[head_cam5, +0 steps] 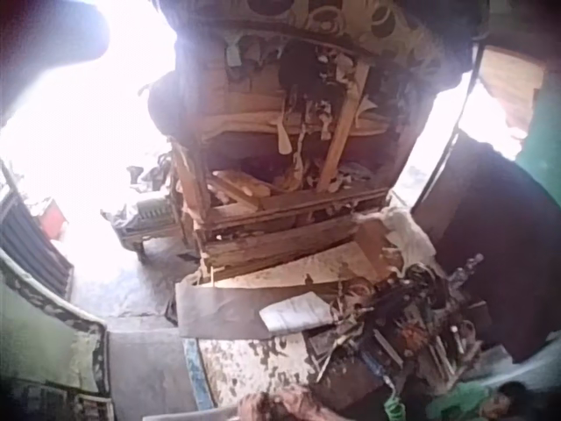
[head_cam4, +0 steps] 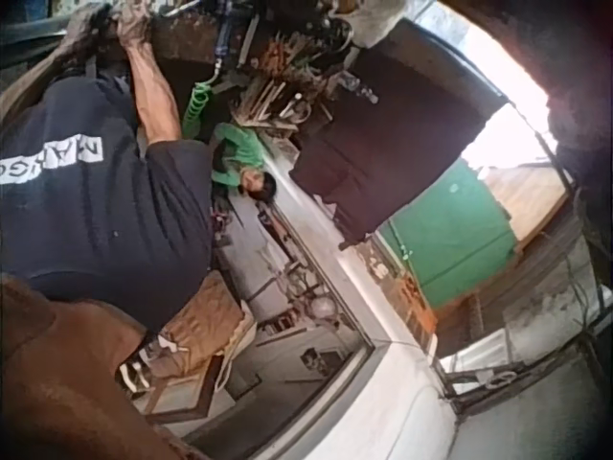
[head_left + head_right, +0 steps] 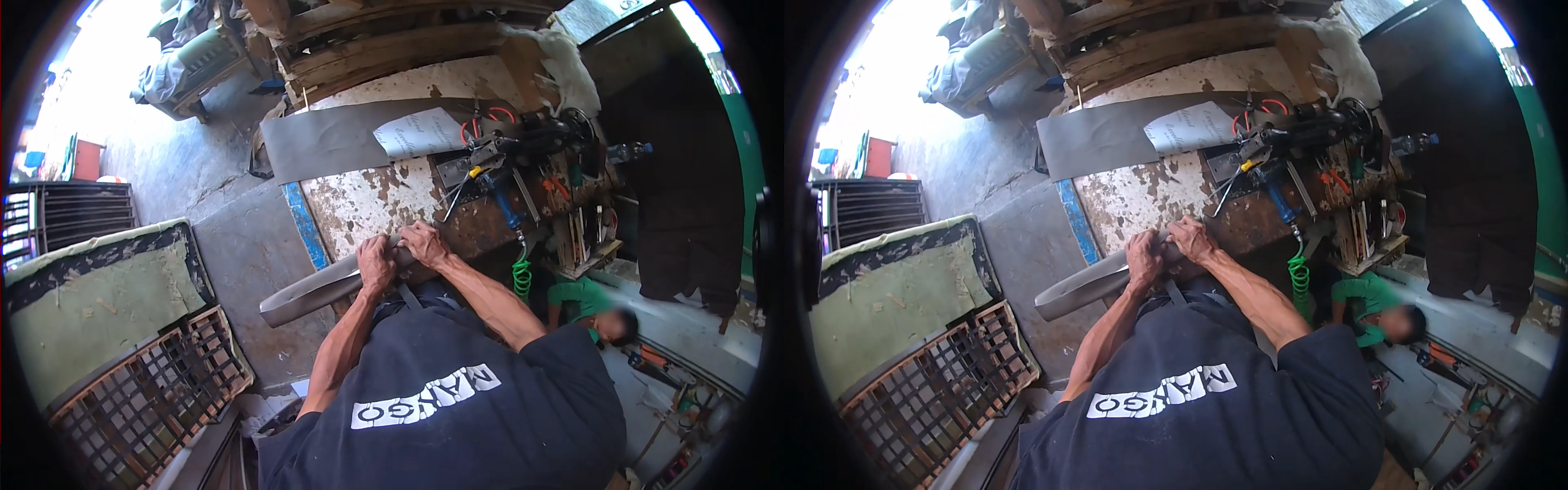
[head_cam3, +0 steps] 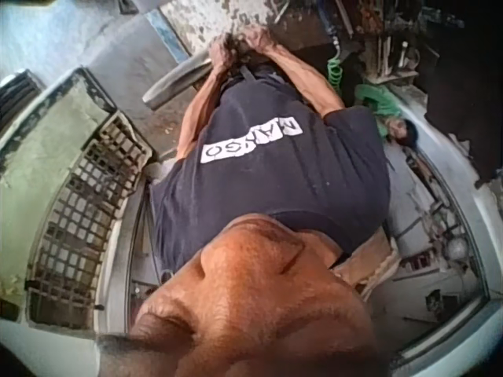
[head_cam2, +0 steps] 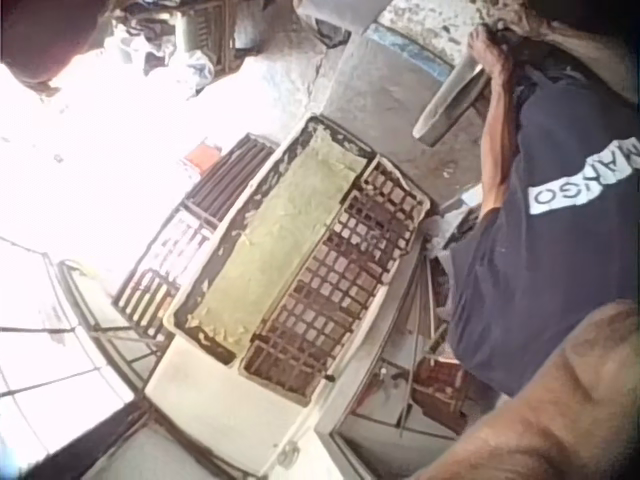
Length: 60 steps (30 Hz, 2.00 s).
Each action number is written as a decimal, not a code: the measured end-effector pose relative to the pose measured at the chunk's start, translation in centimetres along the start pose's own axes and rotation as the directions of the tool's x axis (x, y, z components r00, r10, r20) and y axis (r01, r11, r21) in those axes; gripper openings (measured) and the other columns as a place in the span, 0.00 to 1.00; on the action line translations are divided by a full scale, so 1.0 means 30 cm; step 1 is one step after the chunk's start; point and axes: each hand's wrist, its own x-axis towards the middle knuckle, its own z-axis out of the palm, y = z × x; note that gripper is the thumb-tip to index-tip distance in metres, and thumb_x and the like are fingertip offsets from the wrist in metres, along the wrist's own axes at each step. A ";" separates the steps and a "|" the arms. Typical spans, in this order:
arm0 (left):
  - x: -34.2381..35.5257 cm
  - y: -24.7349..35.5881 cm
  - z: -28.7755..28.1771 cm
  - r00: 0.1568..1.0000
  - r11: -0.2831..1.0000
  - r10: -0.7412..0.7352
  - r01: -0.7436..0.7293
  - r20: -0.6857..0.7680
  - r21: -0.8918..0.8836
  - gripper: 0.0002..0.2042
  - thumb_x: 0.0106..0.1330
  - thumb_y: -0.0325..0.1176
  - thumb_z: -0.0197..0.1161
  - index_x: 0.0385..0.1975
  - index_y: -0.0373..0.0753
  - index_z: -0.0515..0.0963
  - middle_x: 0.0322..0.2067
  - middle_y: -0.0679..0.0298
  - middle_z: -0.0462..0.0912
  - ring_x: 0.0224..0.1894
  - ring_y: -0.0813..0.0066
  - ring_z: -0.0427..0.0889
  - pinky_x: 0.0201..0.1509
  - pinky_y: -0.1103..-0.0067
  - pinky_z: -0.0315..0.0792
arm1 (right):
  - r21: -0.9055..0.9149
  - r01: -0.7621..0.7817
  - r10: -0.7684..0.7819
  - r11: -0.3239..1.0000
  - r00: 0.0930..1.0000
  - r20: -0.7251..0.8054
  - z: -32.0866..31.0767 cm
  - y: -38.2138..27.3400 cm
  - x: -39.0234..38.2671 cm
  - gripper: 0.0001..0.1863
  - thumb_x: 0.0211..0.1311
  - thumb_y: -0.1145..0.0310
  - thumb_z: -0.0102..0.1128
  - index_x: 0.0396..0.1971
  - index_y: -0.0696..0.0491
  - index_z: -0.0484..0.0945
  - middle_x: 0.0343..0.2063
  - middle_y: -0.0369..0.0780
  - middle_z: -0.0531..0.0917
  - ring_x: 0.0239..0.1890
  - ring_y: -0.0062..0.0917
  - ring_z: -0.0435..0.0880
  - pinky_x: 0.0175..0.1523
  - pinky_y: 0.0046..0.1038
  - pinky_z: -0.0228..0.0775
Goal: The person connects an air hose to a compressor, wraps fabric around a wooden piece and fastens it using a pneumatic staple gun, then trims excess fabric using scissors and folds the edges by hand.
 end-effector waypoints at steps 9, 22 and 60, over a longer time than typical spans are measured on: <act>0.013 0.013 0.000 0.997 0.998 -0.058 0.058 -0.046 -0.007 0.07 0.54 0.30 0.67 0.29 0.40 0.77 0.31 0.62 0.79 0.42 0.59 0.76 0.52 0.65 0.64 | 0.027 -0.041 0.039 0.999 0.998 0.054 0.007 0.036 0.016 0.09 0.55 0.66 0.68 0.29 0.52 0.77 0.24 0.40 0.79 0.31 0.36 0.76 0.37 0.37 0.73; 0.043 -0.005 0.034 0.989 0.989 -0.149 0.149 -0.012 -0.001 0.05 0.59 0.31 0.65 0.30 0.39 0.78 0.33 0.56 0.80 0.44 0.54 0.76 0.50 0.62 0.67 | 0.078 -0.472 0.460 0.878 0.788 -0.409 -0.289 0.084 -0.130 0.09 0.60 0.67 0.64 0.38 0.54 0.79 0.34 0.44 0.83 0.42 0.40 0.80 0.50 0.38 0.72; -0.002 0.027 -0.018 0.960 0.902 0.254 -0.191 -0.118 0.387 0.11 0.58 0.31 0.62 0.39 0.36 0.75 0.47 0.54 0.75 0.52 0.55 0.74 0.55 0.61 0.64 | -0.190 0.370 -0.382 0.909 0.923 -0.034 -0.079 0.031 0.053 0.11 0.56 0.66 0.66 0.38 0.52 0.78 0.45 0.42 0.79 0.50 0.39 0.77 0.57 0.40 0.69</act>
